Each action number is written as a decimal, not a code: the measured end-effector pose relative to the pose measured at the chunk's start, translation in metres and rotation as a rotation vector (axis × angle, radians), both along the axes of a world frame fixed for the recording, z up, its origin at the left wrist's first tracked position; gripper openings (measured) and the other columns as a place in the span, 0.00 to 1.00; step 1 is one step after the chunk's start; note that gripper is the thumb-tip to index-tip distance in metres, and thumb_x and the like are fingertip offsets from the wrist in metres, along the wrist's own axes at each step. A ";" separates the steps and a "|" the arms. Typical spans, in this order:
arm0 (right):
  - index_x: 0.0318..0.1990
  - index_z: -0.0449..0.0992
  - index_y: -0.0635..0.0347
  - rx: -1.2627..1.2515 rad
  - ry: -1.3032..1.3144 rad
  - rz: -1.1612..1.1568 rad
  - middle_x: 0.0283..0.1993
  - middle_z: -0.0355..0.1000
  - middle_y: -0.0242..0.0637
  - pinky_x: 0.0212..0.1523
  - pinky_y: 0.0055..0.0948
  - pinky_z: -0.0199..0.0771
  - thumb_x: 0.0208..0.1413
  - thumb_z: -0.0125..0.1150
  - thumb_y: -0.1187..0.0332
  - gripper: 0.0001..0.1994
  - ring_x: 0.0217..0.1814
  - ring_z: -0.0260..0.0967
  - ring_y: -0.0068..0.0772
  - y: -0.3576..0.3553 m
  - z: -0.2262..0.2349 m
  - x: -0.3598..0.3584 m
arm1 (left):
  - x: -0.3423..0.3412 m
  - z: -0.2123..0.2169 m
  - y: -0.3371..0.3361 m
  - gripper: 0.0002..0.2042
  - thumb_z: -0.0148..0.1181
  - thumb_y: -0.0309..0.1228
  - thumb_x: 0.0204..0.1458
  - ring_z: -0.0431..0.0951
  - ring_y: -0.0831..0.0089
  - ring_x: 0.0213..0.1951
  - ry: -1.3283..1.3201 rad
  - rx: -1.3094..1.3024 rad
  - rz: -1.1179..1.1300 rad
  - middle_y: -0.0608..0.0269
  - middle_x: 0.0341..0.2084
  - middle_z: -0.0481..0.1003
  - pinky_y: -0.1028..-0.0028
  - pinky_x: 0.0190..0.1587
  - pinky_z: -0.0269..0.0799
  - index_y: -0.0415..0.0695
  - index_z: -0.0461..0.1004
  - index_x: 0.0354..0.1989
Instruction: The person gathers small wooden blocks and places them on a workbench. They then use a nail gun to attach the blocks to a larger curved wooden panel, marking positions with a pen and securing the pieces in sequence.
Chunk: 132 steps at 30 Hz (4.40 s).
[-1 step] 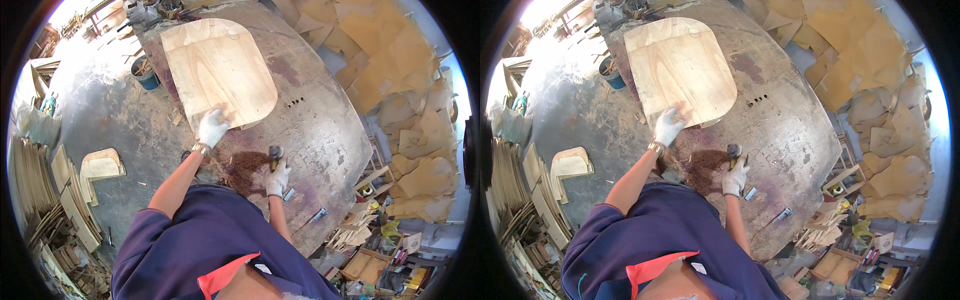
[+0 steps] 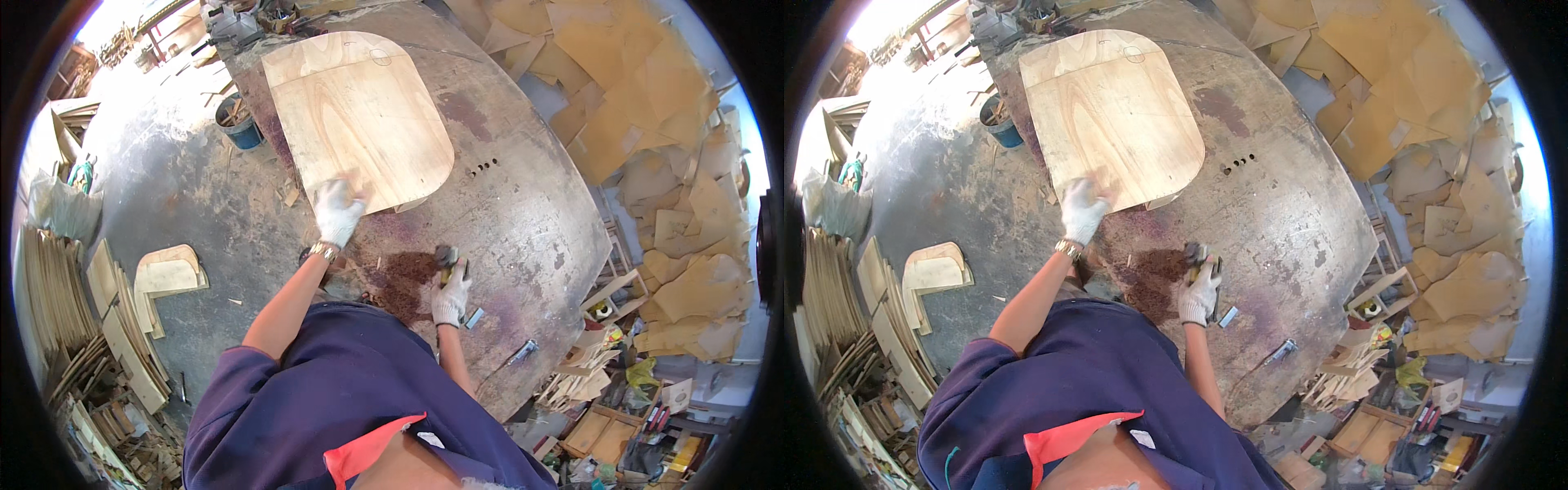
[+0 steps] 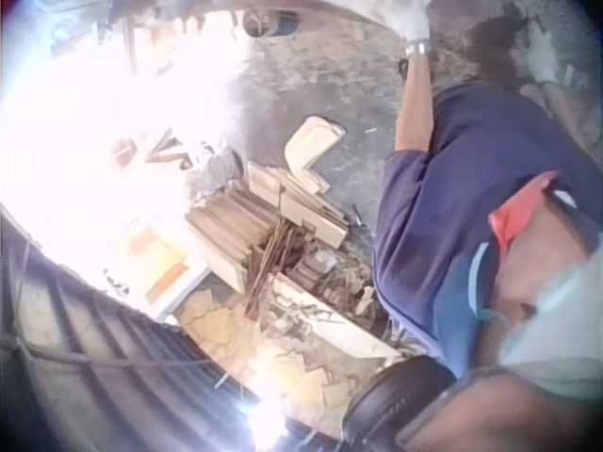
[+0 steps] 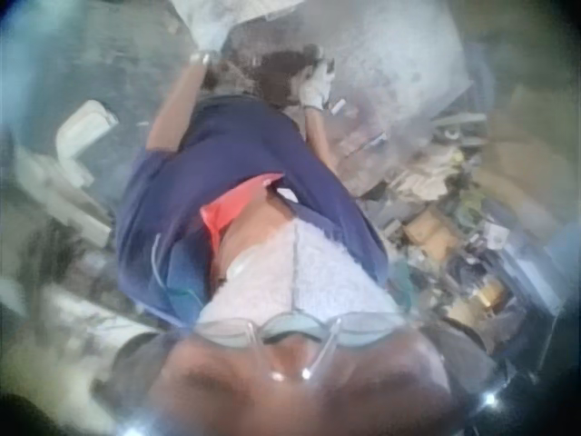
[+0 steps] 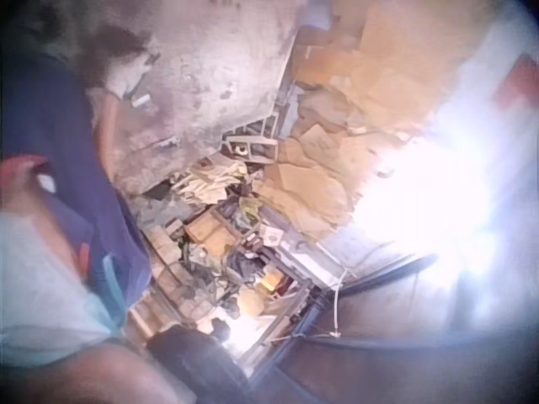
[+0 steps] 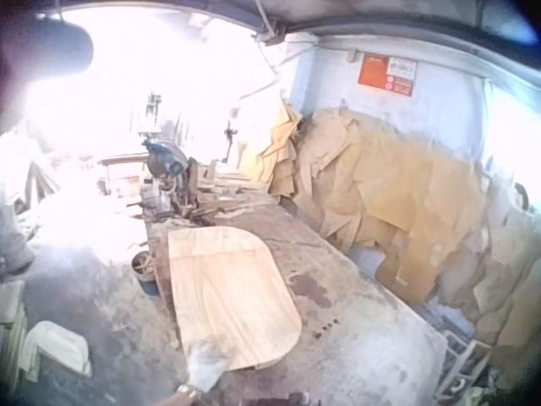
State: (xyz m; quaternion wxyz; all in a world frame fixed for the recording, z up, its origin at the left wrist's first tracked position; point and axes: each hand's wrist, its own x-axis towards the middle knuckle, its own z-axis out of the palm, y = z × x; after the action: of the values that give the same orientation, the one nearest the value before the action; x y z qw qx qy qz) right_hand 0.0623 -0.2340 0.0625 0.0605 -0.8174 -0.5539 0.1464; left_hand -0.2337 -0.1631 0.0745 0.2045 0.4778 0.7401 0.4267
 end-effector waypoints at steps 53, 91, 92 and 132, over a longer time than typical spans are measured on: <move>0.50 0.74 0.63 0.169 0.392 0.610 0.46 0.80 0.58 0.51 0.51 0.78 0.58 0.62 0.41 0.30 0.50 0.78 0.59 0.605 0.008 -0.346 | -0.136 -0.029 -0.102 0.24 0.64 0.42 0.64 0.63 0.82 0.20 -0.404 -0.284 0.720 0.71 0.15 0.70 0.73 0.23 0.57 0.42 0.70 0.17; 0.49 0.76 0.60 0.329 0.242 -0.714 0.40 0.78 0.46 0.48 0.43 0.76 0.54 0.70 0.59 0.19 0.45 0.79 0.47 0.010 -0.010 -0.018 | 0.047 0.014 0.167 0.35 0.71 0.48 0.50 0.65 0.44 0.69 0.876 -0.042 -0.953 0.51 0.66 0.69 0.50 0.72 0.59 0.46 0.71 0.65; 0.49 0.75 0.60 0.271 0.238 -0.708 0.41 0.78 0.46 0.49 0.44 0.76 0.53 0.71 0.61 0.20 0.46 0.79 0.48 -0.002 -0.014 -0.022 | 0.053 0.015 0.168 0.34 0.71 0.48 0.51 0.65 0.45 0.69 0.870 -0.093 -0.984 0.51 0.67 0.69 0.51 0.72 0.60 0.46 0.71 0.65; 0.48 0.79 0.64 0.273 0.677 -0.660 0.26 0.76 0.33 0.19 0.29 0.69 0.60 0.68 0.71 0.12 0.17 0.69 0.23 0.080 0.046 -0.091 | 0.060 0.009 0.189 0.31 0.65 0.38 0.53 0.70 0.37 0.65 0.782 -0.109 -1.120 0.42 0.70 0.65 0.48 0.64 0.71 0.39 0.71 0.66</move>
State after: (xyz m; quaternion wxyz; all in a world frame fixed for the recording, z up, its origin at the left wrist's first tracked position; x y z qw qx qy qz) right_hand -0.0285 -0.1536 0.1085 0.3867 -0.8404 -0.2287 0.3030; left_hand -0.1739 0.0255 0.0833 0.1360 0.8966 0.4211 0.0149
